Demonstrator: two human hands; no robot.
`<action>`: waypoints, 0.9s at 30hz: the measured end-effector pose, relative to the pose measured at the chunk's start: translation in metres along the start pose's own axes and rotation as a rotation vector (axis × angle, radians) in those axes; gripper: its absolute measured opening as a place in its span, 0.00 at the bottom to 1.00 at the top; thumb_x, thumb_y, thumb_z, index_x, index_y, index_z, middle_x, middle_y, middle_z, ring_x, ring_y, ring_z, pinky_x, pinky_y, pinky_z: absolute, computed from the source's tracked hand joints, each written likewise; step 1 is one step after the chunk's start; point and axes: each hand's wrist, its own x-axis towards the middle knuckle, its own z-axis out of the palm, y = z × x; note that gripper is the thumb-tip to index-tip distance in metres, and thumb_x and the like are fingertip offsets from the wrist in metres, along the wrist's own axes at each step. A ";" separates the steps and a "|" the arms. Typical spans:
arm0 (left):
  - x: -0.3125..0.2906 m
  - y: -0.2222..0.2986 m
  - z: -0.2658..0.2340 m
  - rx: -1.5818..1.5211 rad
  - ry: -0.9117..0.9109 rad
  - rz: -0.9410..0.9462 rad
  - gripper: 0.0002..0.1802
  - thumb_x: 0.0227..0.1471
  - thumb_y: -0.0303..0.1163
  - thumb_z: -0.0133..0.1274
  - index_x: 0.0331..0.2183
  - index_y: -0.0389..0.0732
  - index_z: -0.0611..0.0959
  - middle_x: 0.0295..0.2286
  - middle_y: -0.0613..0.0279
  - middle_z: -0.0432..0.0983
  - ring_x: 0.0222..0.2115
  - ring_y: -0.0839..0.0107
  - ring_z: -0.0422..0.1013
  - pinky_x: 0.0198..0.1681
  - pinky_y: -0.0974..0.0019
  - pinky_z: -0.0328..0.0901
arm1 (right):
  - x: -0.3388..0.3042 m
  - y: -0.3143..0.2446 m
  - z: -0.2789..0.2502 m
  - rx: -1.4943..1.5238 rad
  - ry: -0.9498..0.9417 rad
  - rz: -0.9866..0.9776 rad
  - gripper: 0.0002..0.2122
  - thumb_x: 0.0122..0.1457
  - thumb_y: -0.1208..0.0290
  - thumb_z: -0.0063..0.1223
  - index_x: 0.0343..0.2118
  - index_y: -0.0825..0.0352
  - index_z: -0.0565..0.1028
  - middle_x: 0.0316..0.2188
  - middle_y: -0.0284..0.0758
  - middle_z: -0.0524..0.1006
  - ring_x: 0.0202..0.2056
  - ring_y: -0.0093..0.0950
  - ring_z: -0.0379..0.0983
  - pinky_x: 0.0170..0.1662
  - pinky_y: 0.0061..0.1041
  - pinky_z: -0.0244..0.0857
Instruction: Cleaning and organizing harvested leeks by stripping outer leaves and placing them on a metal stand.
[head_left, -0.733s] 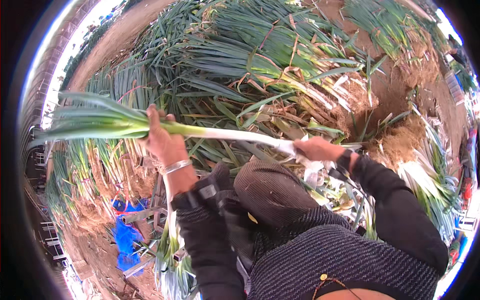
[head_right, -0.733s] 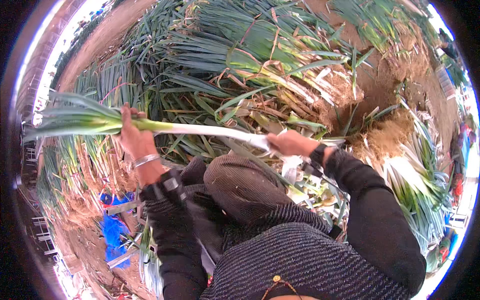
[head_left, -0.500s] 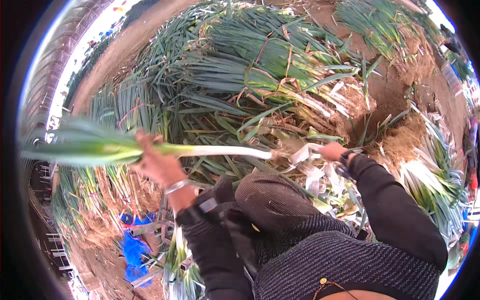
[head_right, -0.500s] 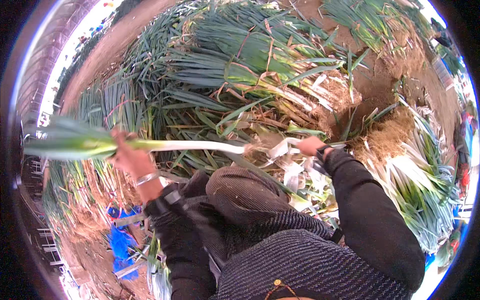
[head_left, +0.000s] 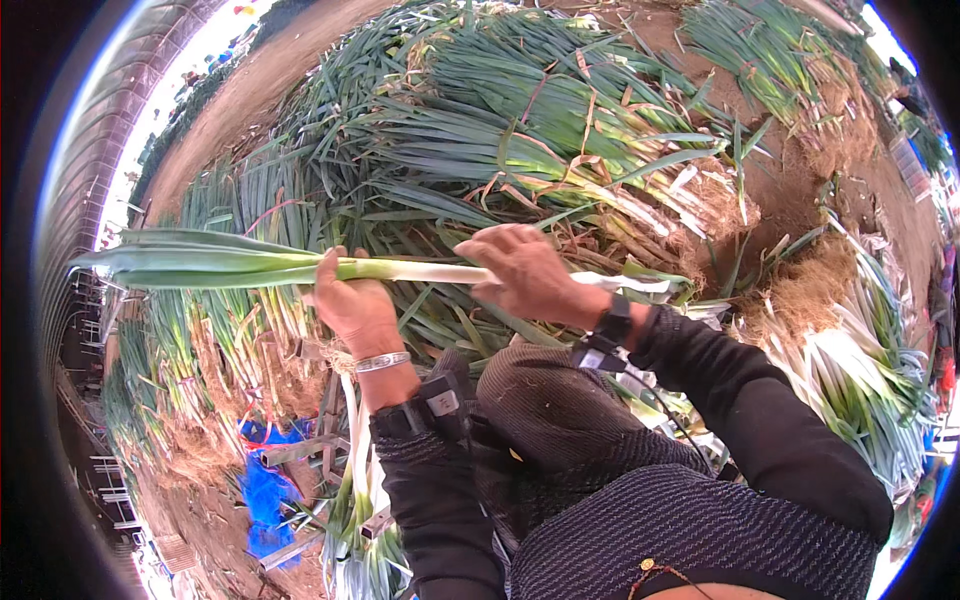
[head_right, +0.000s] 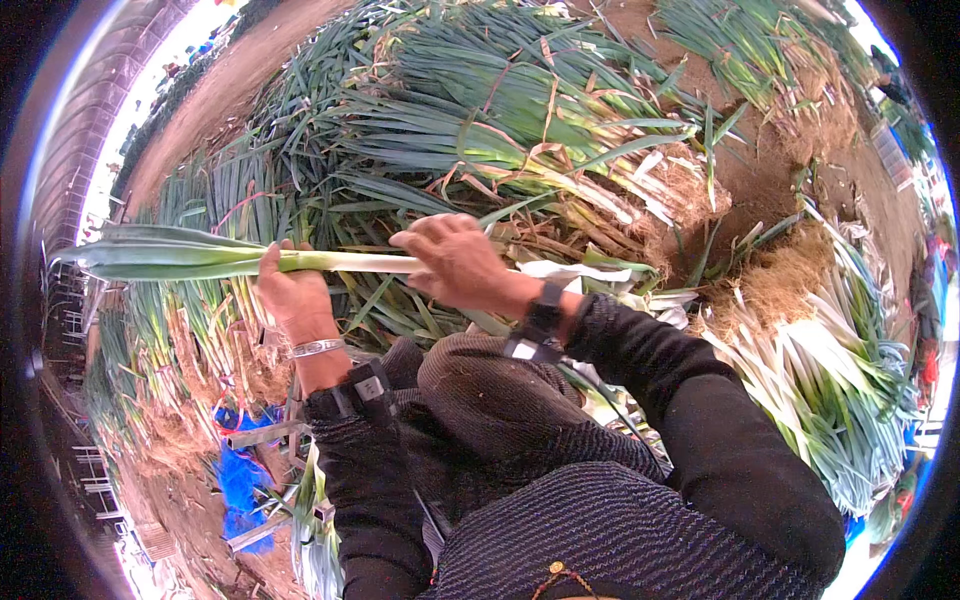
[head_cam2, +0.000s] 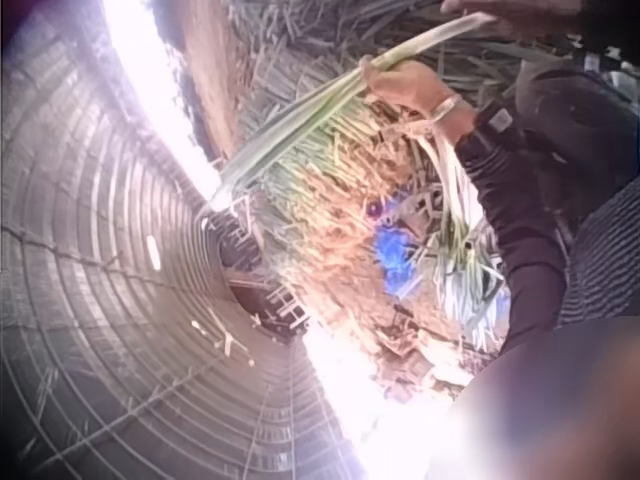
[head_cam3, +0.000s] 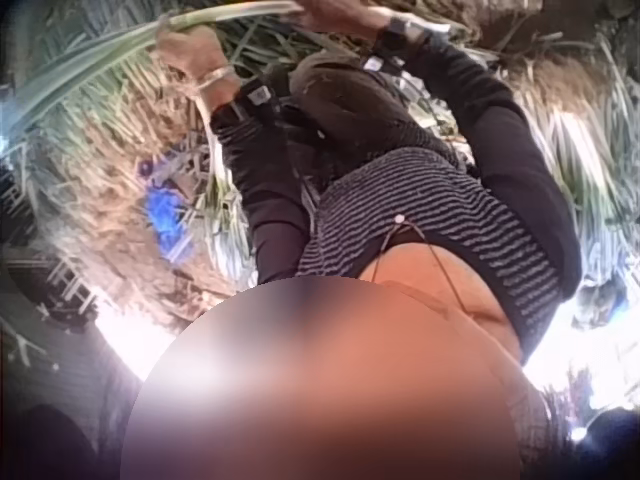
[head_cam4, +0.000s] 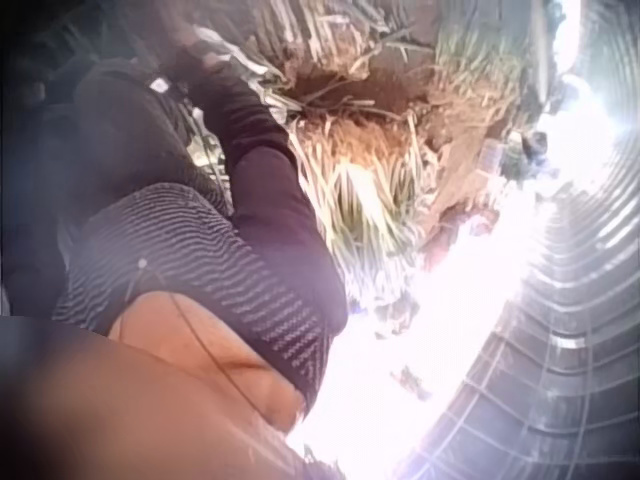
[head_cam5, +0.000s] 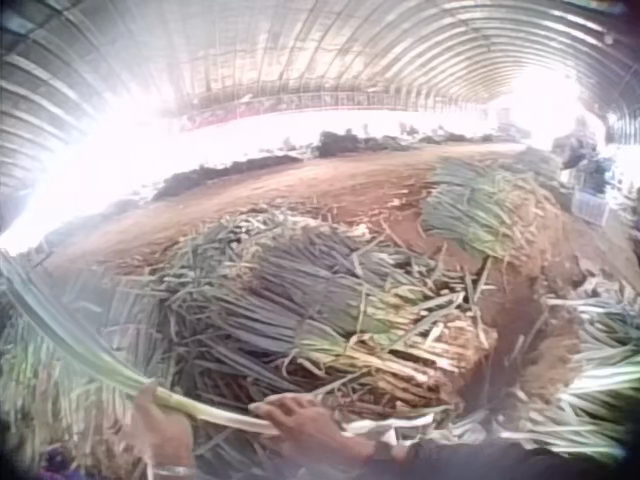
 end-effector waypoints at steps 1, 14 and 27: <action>-0.001 -0.002 0.003 0.002 -0.003 0.005 0.35 0.51 0.24 0.53 0.57 0.43 0.56 0.42 0.56 0.65 0.41 0.63 0.65 0.46 0.53 0.65 | 0.009 -0.011 0.009 0.003 0.005 -0.002 0.26 0.50 0.65 0.63 0.53 0.58 0.69 0.47 0.36 0.71 0.51 0.34 0.67 0.53 0.39 0.58; -0.034 -0.015 0.021 0.132 -0.096 0.217 0.45 0.43 0.14 0.57 0.57 0.43 0.52 0.49 0.56 0.57 0.46 0.66 0.63 0.50 0.62 0.66 | 0.038 -0.042 0.038 0.485 0.191 0.158 0.16 0.52 0.70 0.62 0.43 0.62 0.72 0.36 0.38 0.73 0.37 0.37 0.74 0.39 0.33 0.69; -0.010 -0.003 0.002 0.035 -0.042 0.244 0.42 0.35 0.12 0.55 0.53 0.42 0.58 0.43 0.58 0.63 0.41 0.64 0.67 0.49 0.61 0.66 | 0.003 0.038 -0.056 1.528 0.227 0.630 0.08 0.64 0.68 0.50 0.38 0.67 0.75 0.25 0.35 0.78 0.29 0.26 0.77 0.33 0.24 0.73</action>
